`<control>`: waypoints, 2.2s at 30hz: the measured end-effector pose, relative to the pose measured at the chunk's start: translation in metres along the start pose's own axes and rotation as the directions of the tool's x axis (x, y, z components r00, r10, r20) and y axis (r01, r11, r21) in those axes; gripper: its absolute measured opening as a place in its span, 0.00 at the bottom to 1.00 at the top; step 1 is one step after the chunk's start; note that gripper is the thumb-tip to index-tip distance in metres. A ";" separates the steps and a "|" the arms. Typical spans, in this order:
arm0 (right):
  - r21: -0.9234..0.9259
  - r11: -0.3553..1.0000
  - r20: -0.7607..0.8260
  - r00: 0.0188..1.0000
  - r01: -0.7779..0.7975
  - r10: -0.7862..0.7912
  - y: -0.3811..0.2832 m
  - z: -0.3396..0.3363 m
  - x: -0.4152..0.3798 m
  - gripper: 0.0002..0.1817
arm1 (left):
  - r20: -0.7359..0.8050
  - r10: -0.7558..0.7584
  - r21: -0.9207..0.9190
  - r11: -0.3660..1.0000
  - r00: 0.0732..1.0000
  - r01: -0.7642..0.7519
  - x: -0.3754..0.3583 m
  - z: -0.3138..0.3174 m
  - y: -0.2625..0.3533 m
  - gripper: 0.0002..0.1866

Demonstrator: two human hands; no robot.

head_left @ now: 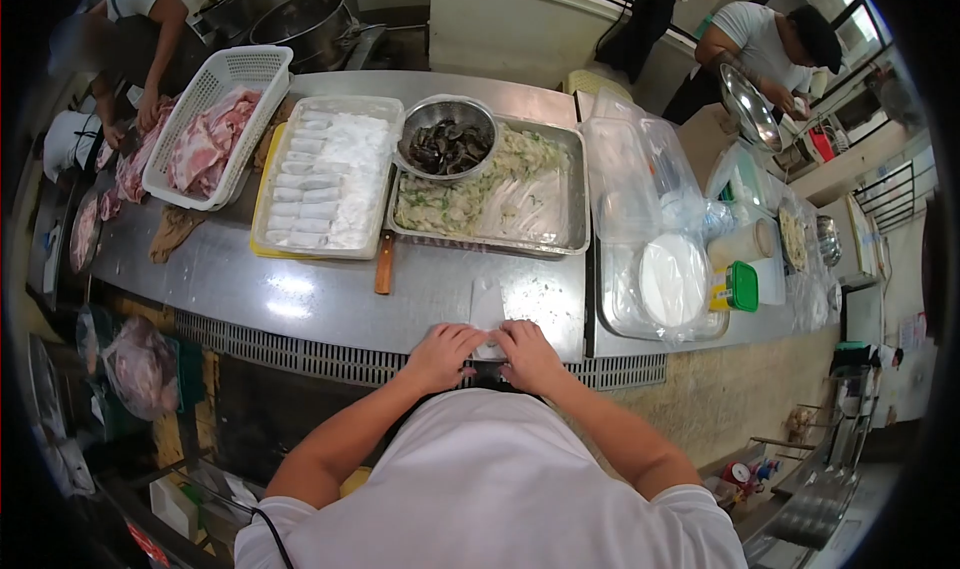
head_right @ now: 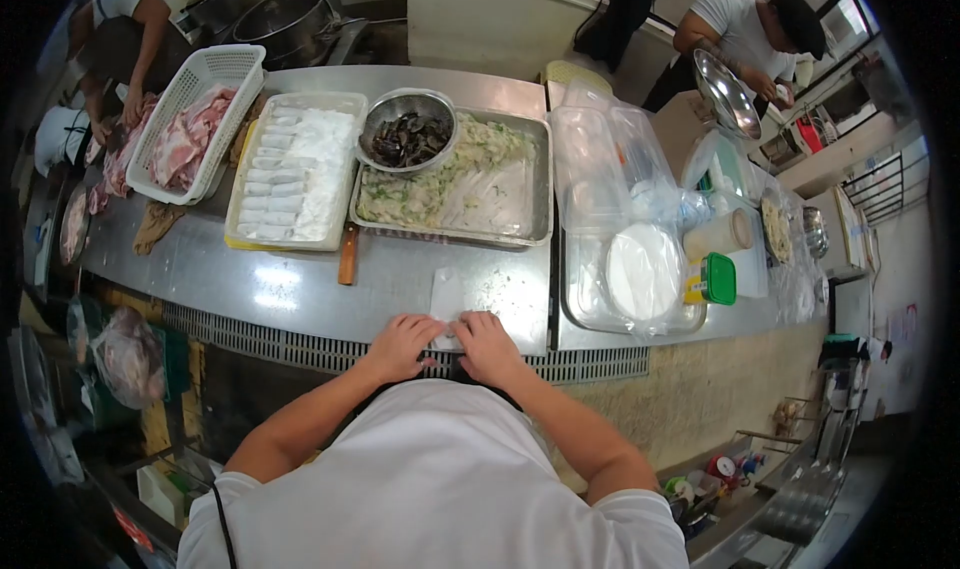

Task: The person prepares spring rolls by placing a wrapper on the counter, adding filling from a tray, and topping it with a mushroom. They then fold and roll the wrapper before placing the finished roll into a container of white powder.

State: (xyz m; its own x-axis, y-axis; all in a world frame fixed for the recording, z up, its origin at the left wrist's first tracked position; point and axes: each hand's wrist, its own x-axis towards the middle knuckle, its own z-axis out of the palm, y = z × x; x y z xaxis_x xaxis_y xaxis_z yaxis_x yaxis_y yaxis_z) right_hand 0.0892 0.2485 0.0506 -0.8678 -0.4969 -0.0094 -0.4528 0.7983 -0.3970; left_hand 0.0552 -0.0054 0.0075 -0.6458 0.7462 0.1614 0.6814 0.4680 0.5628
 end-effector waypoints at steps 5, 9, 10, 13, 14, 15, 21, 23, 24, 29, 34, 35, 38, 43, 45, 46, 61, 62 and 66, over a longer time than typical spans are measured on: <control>0.027 0.999 -0.066 0.997 0.028 -0.026 0.005 0.019 -0.011 0.30 | -0.203 0.022 -0.044 0.999 0.979 -0.031 -0.003 0.020 -0.001 0.27; 0.088 0.996 -0.225 0.974 0.014 0.006 0.002 0.021 -0.010 0.21 | -0.300 0.030 -0.079 0.995 0.954 -0.056 0.004 0.020 -0.003 0.18; 0.108 0.994 -0.228 0.972 -0.023 0.047 0.003 0.025 -0.008 0.20 | -0.307 0.017 -0.079 0.996 0.952 -0.044 0.006 0.021 -0.003 0.15; 0.151 0.980 -0.225 0.961 -0.128 0.160 0.005 0.032 0.000 0.16 | -0.309 -0.093 -0.109 0.992 0.947 0.061 0.018 0.023 -0.002 0.09; 0.154 0.975 -0.216 0.957 -0.163 0.194 0.006 0.032 0.005 0.16 | -0.304 -0.141 -0.125 0.986 0.942 0.107 0.022 0.023 -0.002 0.08; 0.155 0.968 -0.208 0.951 -0.199 0.229 0.005 0.032 0.008 0.16 | -0.276 -0.165 -0.109 0.984 0.947 0.140 0.027 0.022 -0.003 0.07; 0.071 0.993 -0.256 0.960 -0.096 0.112 -0.009 0.020 0.009 0.15 | -0.070 -0.339 -0.059 0.940 0.938 0.335 0.057 0.006 -0.008 0.08; 0.017 0.997 -0.272 0.959 -0.075 0.077 -0.007 0.026 0.009 0.16 | 0.009 -0.400 -0.076 0.913 0.916 0.400 0.065 -0.001 -0.008 0.07; -0.011 0.998 -0.280 0.958 -0.063 0.057 -0.005 0.028 0.010 0.16 | -0.071 -0.332 -0.110 0.940 0.941 0.323 0.065 -0.001 -0.009 0.08; -0.083 0.995 -0.199 0.979 -0.050 0.033 0.007 0.024 0.018 0.15 | -0.181 -0.025 -0.146 0.989 0.983 -0.002 0.046 -0.010 -0.014 0.14; -0.008 0.996 -0.199 0.976 -0.088 0.085 0.013 0.022 0.021 0.13 | -0.216 -0.042 -0.160 0.987 0.976 0.007 0.044 0.008 -0.028 0.12; -0.003 0.996 -0.214 0.973 -0.095 0.092 0.015 0.023 0.022 0.13 | -0.228 -0.065 -0.177 0.984 0.972 0.025 0.045 0.010 -0.030 0.12; 0.011 0.996 -0.269 0.959 -0.087 0.087 0.020 0.028 0.029 0.12 | -0.218 -0.129 -0.108 0.988 0.967 0.108 0.050 0.011 -0.034 0.11; 0.016 0.995 -0.271 0.958 -0.094 0.095 0.026 0.029 0.033 0.14 | -0.285 -0.029 -0.056 0.998 0.958 0.013 0.056 0.009 -0.028 0.17; 0.004 0.994 -0.246 0.963 -0.111 0.108 0.026 0.027 0.032 0.16 | -0.263 -0.003 -0.027 1.000 0.965 -0.004 0.053 0.011 -0.027 0.19; -0.001 0.994 -0.247 0.963 -0.111 0.107 0.024 0.025 0.032 0.16 | -0.259 -0.004 -0.014 1.000 0.966 0.001 0.053 0.011 -0.027 0.20; 0.095 0.815 0.083 0.821 -0.571 0.565 0.090 -0.077 0.115 0.37 | -0.254 -0.001 -0.008 1.000 0.967 -0.001 0.052 0.013 -0.029 0.20; 0.084 0.831 0.129 0.833 -0.550 0.538 0.095 -0.072 0.121 0.38 | -0.257 0.002 -0.008 1.000 0.966 -0.004 0.052 0.012 -0.030 0.20; 0.353 0.743 0.284 0.821 -0.569 0.494 0.085 -0.076 0.136 0.39 | -0.287 -0.004 -0.020 1.000 0.958 -0.002 0.051 0.013 -0.028 0.19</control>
State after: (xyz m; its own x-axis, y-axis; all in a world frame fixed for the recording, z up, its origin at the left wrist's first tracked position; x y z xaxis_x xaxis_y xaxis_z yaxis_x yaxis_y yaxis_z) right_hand -0.0832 0.2746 0.0848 -0.8785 -0.1103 -0.4648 0.2299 0.7553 -0.6137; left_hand 0.0076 0.0252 -0.0106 -0.7201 0.5772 0.3852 0.6757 0.4568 0.5786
